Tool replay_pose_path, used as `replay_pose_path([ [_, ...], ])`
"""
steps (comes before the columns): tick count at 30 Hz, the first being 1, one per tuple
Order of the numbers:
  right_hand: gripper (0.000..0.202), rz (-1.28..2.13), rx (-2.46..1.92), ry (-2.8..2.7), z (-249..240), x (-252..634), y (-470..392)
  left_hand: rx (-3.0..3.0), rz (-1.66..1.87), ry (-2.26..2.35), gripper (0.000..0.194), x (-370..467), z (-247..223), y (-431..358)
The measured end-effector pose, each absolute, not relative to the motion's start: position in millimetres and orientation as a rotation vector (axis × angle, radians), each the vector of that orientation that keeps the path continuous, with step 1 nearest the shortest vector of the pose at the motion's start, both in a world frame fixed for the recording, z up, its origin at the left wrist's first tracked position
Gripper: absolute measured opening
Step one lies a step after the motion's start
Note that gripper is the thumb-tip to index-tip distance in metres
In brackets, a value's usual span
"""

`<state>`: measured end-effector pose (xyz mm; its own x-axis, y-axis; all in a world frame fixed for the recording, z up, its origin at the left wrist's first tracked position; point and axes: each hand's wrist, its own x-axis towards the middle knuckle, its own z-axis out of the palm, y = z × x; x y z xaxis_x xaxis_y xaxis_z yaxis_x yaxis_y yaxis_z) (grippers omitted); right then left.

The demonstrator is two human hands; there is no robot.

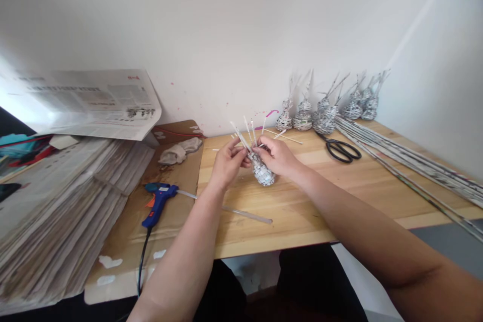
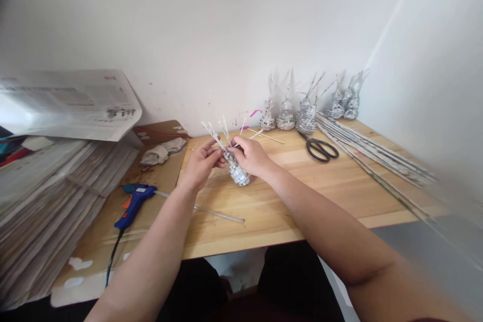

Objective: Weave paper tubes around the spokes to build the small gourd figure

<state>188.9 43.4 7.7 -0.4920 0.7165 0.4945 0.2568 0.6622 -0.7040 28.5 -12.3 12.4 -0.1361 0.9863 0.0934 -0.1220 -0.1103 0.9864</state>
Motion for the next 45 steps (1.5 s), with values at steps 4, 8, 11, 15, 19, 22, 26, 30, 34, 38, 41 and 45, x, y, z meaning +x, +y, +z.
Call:
replay_pose_path([
  [4, 0.010, 0.688, -0.770, -2.068, 7, 189, 44, 1.203, 1.372, 1.165, 0.048, 28, 15, -15],
  [8, 0.010, 0.670, -0.780, -2.074, 7, 190, 44, 1.395, 1.344, 1.357, 0.028, 31, 11, -14],
  [11, 0.011, 0.671, -0.775, -2.072, 8, 190, 44, 1.356, 1.381, 1.359, 0.026, 31, 8, -12],
  [15, 0.013, 0.751, -0.773, -2.066, 8, 191, 46, 1.252, 1.406, 1.285, 0.028, 26, 7, -10],
  [19, 0.013, 0.810, -0.788, -2.069, 7, 191, 46, 1.255, 1.447, 1.258, 0.030, 25, 8, -10],
  [22, 0.013, 0.803, -0.798, -2.071, 5, 190, 46, 1.293, 1.448, 1.247, 0.029, 28, 7, -9],
  [26, 0.012, 0.790, -0.775, -2.075, 5, 189, 46, 1.281, 1.431, 1.264, 0.028, 31, 4, -8],
  [30, 0.010, 0.780, -0.760, -2.099, 5, 188, 44, 1.278, 1.326, 1.241, 0.027, 26, 6, -9],
  [34, 0.009, 0.755, -0.783, -2.109, 5, 188, 43, 1.277, 1.208, 1.108, 0.034, 19, 11, -13],
  [38, 0.012, 0.766, -0.801, -2.136, 8, 189, 44, 1.302, 1.171, 1.119, 0.048, 20, 11, -15],
  [41, 0.016, 0.775, -0.805, -2.186, 10, 191, 44, 1.350, 1.189, 1.201, 0.043, 23, 8, -13],
  [45, 0.017, 0.784, -0.806, -2.205, 10, 191, 42, 1.388, 1.193, 1.243, 0.042, 24, 6, -11],
])
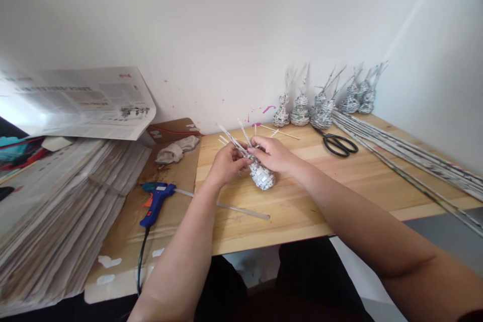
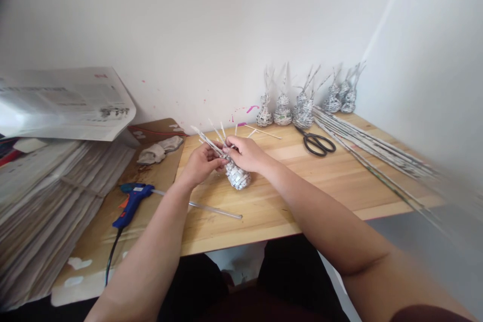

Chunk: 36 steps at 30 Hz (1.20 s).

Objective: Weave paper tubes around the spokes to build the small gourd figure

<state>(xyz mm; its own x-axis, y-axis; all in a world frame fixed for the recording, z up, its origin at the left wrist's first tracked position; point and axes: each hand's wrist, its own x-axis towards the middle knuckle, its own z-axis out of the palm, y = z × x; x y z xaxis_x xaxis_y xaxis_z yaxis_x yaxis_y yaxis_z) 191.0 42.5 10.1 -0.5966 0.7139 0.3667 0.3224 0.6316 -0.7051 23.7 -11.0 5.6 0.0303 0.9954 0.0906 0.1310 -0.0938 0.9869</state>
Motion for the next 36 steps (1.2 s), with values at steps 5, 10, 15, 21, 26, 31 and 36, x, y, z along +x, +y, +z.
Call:
replay_pose_path([
  [5, 0.016, 0.806, -0.781, -2.173, 7, 189, 41, 1.523, 1.113, 1.271, 0.040, 17, 7, -12],
  [10, 0.016, 0.783, -0.727, -2.181, 9, 189, 41, 1.577, 1.078, 1.217, 0.037, 15, 9, -14],
  [15, 0.010, 0.684, -0.721, -2.186, 8, 190, 43, 1.447, 1.080, 1.306, 0.029, 23, 9, -15],
  [21, 0.009, 0.605, -0.694, -2.187, 6, 190, 44, 1.375, 1.214, 1.336, 0.025, 33, 5, -13],
  [26, 0.009, 0.553, -0.695, -2.173, 8, 192, 44, 1.506, 1.315, 1.411, 0.020, 35, -2, -11],
  [31, 0.010, 0.552, -0.685, -2.169, 9, 193, 45, 1.513, 1.339, 1.259, 0.027, 32, -3, -10],
  [36, 0.012, 0.610, -0.704, -2.124, 9, 192, 45, 1.539, 1.340, 1.300, 0.027, 31, -1, -10],
])
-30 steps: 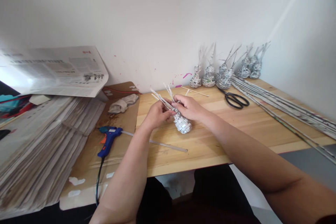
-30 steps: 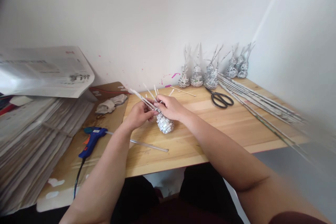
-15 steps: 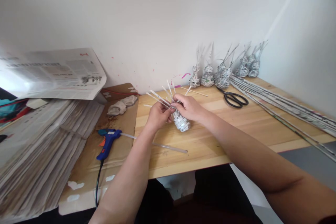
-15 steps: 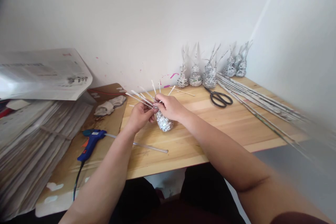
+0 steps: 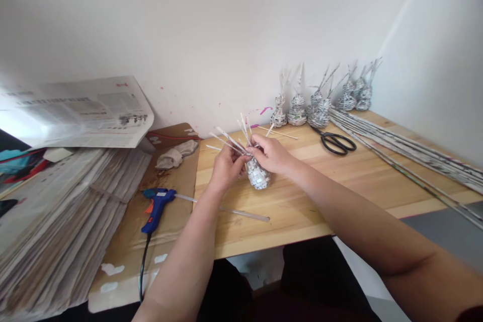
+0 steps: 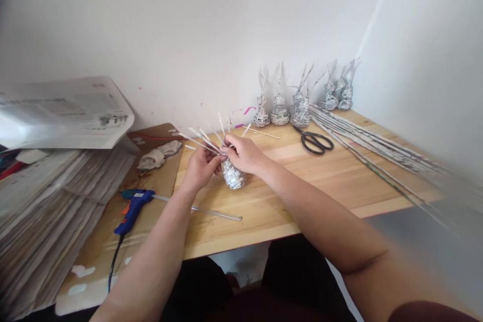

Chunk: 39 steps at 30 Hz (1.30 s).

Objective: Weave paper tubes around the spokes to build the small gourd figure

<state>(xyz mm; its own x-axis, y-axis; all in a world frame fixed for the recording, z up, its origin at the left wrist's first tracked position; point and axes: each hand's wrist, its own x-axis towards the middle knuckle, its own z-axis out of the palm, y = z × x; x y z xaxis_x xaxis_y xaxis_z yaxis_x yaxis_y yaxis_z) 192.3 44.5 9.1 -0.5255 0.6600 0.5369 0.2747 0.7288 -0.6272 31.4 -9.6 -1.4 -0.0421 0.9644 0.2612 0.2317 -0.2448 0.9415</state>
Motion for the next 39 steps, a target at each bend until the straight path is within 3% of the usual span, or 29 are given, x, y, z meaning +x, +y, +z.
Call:
replay_pose_path([
  [22, 0.016, 0.407, -0.676, -2.319, 14, 196, 44, 1.741, 1.176, 1.431, 0.018, 19, -1, -7],
  [35, 0.013, 0.565, -0.691, -2.249, 16, 199, 43, 1.334, 1.282, 1.256, 0.029, 33, -1, -10],
  [39, 0.020, 0.673, -0.668, -2.162, 16, 201, 45, 1.316, 1.309, 1.214, 0.033, 31, 0, -9],
])
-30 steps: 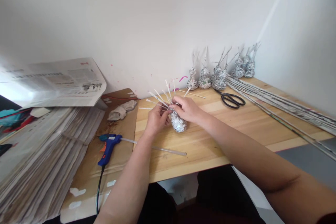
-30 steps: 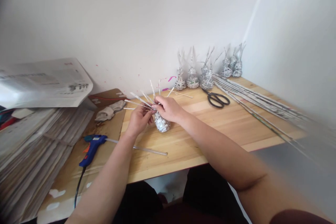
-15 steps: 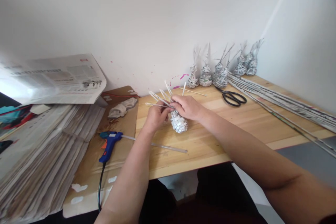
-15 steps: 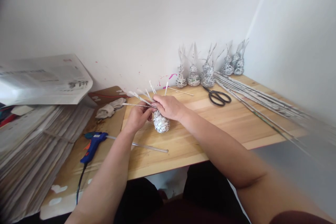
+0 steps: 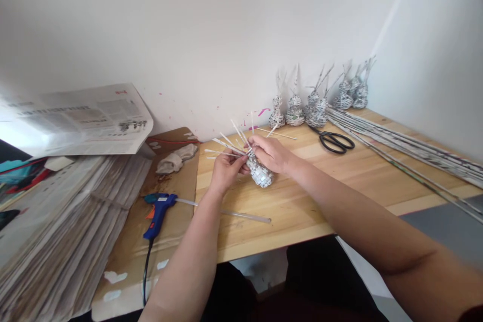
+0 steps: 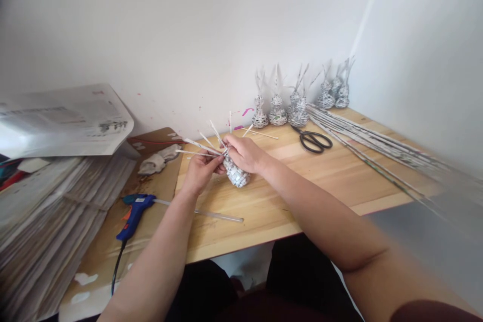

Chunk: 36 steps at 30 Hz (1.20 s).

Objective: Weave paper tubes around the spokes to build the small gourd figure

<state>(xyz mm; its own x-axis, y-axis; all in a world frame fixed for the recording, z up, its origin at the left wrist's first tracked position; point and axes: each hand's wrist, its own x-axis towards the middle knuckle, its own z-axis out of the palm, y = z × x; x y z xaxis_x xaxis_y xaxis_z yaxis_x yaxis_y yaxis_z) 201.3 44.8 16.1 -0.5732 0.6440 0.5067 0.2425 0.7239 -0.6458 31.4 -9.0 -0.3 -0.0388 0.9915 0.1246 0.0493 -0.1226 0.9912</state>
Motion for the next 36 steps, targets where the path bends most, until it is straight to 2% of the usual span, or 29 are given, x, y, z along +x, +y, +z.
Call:
replay_pose_path([
  [10, 0.016, 0.764, -0.672, -2.074, 11, 197, 48, 1.345, 1.381, 1.250, 0.034, 32, -3, -8],
  [12, 0.011, 0.827, -0.693, -2.027, 9, 196, 49, 1.360, 1.378, 1.257, 0.034, 32, -2, -8],
  [20, 0.019, 1.183, -0.743, -1.843, 8, 194, 50, 1.448, 1.291, 1.269, 0.034, 32, 3, -12],
  [28, 0.017, 0.809, -0.784, -1.984, 17, 193, 40, 1.458, 1.216, 1.268, 0.032, 29, 2, -12],
  [36, 0.025, 0.724, -0.535, -2.000, 22, 195, 31, 1.476, 1.270, 1.237, 0.028, 29, 3, -13],
])
